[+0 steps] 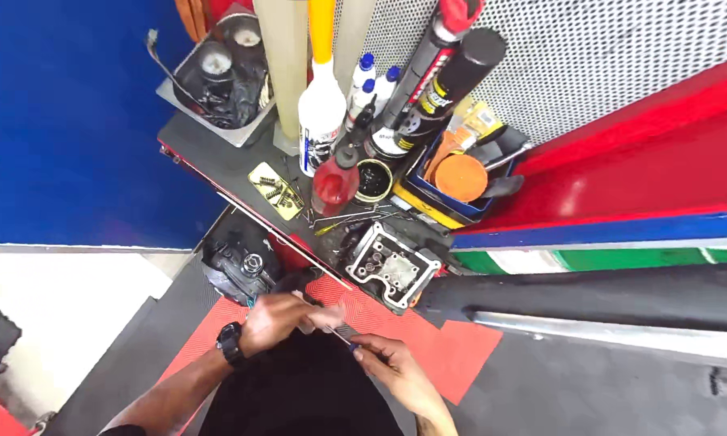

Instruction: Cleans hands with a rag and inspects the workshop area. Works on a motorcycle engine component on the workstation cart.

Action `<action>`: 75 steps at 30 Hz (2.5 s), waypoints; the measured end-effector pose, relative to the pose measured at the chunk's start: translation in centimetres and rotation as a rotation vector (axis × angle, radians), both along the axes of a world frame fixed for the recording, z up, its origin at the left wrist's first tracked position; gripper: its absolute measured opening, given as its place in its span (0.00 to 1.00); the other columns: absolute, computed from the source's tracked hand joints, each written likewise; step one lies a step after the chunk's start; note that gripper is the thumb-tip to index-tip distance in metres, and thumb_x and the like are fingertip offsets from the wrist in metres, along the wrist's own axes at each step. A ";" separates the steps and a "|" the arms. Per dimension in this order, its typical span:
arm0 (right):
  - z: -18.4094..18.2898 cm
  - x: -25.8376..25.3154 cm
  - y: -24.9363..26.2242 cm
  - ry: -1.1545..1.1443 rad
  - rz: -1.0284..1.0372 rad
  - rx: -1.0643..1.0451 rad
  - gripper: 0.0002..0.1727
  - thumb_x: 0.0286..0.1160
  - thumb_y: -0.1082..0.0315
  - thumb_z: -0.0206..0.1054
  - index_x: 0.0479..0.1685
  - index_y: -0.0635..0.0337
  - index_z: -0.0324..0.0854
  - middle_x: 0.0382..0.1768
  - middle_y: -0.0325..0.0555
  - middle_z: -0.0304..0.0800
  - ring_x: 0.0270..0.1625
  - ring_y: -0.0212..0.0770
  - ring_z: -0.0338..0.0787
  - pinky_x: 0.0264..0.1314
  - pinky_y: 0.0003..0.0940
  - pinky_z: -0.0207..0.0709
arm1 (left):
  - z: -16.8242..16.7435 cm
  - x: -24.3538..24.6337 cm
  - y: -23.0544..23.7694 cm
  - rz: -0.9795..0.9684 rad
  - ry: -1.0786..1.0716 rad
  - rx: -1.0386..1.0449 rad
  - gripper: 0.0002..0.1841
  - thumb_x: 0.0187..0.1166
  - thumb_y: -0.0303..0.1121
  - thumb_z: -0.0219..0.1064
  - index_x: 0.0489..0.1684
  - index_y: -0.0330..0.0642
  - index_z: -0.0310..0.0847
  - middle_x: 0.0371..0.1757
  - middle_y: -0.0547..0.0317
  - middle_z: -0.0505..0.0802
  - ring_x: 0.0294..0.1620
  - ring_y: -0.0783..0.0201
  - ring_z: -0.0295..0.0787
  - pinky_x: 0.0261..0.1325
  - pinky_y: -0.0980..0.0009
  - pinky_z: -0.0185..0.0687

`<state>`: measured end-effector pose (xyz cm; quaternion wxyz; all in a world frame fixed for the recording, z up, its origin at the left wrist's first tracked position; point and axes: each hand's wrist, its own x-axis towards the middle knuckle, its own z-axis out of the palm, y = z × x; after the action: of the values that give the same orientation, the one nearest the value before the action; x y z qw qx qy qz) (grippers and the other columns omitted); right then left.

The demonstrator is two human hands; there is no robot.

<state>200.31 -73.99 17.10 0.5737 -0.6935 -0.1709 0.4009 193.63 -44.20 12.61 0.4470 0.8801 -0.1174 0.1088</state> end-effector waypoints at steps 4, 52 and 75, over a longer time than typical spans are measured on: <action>0.3 1.3 1.5 -0.015 -0.183 0.000 0.15 0.83 0.65 0.64 0.61 0.59 0.88 0.25 0.33 0.88 0.22 0.24 0.79 0.24 0.21 0.75 | 0.3 2.0 8.3 0.439 0.161 -0.016 0.11 0.77 0.37 0.73 0.40 0.38 0.94 0.43 0.53 0.97 0.42 0.67 0.95 0.52 0.65 0.92; -10.0 13.9 24.5 -0.792 0.148 -1.083 0.18 0.86 0.58 0.57 0.49 0.62 0.88 0.46 0.56 0.94 0.47 0.58 0.95 0.42 0.55 0.85 | -12.1 13.4 5.2 0.409 0.168 0.285 0.12 0.82 0.38 0.66 0.43 0.41 0.93 0.44 0.49 0.94 0.52 0.49 0.92 0.58 0.58 0.88; 0.2 10.0 5.7 -0.685 -0.601 -0.416 0.09 0.72 0.73 0.72 0.47 0.67 0.91 0.39 0.46 0.94 0.36 0.30 0.92 0.41 0.27 0.90 | -9.3 13.4 4.8 0.320 0.160 0.128 0.12 0.77 0.34 0.67 0.46 0.35 0.92 0.43 0.44 0.96 0.48 0.47 0.96 0.52 0.50 0.91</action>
<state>210.32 -68.26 17.31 0.4243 -0.9036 -0.0584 -0.0075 207.06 -39.39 3.26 0.3750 0.9200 0.0534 0.1004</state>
